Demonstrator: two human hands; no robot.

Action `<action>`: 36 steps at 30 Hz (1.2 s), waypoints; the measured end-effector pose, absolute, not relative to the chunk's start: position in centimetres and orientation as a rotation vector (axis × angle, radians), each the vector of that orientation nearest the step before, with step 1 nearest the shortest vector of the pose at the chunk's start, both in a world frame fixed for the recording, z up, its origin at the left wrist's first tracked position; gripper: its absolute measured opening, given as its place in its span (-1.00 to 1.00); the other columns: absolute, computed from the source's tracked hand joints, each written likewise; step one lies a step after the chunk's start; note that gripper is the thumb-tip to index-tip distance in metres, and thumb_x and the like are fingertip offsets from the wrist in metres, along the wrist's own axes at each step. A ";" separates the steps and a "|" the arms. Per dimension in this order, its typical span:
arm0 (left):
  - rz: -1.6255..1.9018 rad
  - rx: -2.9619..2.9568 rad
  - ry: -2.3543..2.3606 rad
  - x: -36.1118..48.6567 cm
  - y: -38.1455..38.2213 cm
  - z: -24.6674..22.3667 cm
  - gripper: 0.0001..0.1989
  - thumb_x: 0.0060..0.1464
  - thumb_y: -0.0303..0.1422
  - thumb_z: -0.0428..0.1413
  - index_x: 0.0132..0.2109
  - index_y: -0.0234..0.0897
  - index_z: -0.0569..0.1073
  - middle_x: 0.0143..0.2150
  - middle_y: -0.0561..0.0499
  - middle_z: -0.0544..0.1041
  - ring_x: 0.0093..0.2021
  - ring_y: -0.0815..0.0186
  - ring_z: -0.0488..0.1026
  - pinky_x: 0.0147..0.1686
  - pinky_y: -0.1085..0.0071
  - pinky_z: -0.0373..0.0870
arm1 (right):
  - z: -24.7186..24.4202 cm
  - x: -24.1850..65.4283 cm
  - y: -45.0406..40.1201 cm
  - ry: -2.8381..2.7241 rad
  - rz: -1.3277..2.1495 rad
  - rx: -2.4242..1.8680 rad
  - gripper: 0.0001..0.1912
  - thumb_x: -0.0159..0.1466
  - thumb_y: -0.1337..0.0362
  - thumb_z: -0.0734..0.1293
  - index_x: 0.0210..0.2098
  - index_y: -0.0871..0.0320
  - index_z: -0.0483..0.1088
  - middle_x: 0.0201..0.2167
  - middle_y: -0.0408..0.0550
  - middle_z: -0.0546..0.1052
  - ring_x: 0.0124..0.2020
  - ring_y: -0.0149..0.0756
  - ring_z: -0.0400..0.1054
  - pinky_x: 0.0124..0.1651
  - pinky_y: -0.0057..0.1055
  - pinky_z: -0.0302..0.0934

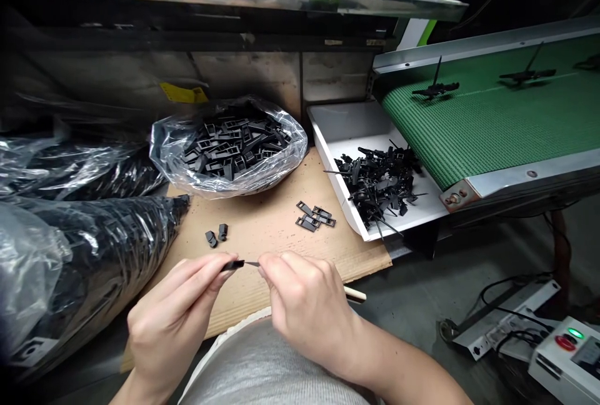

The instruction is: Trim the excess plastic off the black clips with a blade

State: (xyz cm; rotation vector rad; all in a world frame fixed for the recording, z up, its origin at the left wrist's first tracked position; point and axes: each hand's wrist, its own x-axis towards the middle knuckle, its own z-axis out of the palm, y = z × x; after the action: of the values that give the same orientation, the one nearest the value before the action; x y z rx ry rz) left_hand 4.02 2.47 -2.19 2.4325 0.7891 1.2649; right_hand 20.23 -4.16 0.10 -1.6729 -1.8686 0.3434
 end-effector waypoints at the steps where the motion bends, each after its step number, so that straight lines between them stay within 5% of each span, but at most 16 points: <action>1: 1.268 2.439 0.782 4.0 2.5 -2.2 -0.76 -0.01 -0.66 0.10 -0.16 -0.40 0.44 -0.29 -0.04 0.50 -0.30 0.39 0.40 -0.30 0.43 0.34 | 0.1 20.2 -4.1 -1.878 0.347 -1.672 -0.79 0.25 0.44 0.09 -0.32 0.20 0.34 -0.57 -0.15 0.33 -0.56 -0.39 0.18 -0.48 -0.44 0.00; 10: 1.405 2.439 0.796 4.0 2.5 -2.5 -0.68 -0.07 -0.71 0.11 -0.16 -0.36 0.47 -0.29 -0.04 0.51 -0.28 0.32 0.45 -0.27 0.41 0.39 | 1.1 20.4 -3.5 -1.767 0.755 -1.579 -0.80 0.26 0.41 0.12 -0.48 0.15 0.24 -0.61 -0.21 0.26 -0.57 -0.45 0.15 -0.47 -0.48 0.00; 17: 1.606 2.482 0.745 4.4 3.3 -3.3 -0.56 -0.15 -0.75 0.14 -0.08 -0.35 0.47 -0.29 -0.10 0.53 -0.26 0.21 0.48 -0.31 0.30 0.41 | 0.7 20.1 -2.4 -1.061 1.685 -1.275 -0.80 0.30 0.22 0.09 -0.34 0.18 0.24 -0.68 -0.26 0.33 -0.79 -0.58 0.07 -0.72 -0.62 -0.05; 36: 1.672 2.415 0.783 5.1 3.8 -4.0 -0.46 -0.16 -0.74 0.16 -0.02 -0.22 0.43 -0.29 -0.08 0.56 -0.28 0.23 0.49 -0.32 0.29 0.42 | 0.1 19.9 -2.1 -0.895 1.650 -1.183 -0.76 0.27 0.14 0.15 -0.35 0.21 0.26 -0.68 -0.26 0.36 -0.80 -0.61 0.14 -0.74 -0.68 0.01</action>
State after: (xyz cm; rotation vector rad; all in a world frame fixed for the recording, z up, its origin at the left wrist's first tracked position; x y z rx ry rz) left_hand 5.11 3.77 -4.04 2.4154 0.7835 1.6723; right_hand 19.86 -2.10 0.10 -1.1833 -0.8951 1.6495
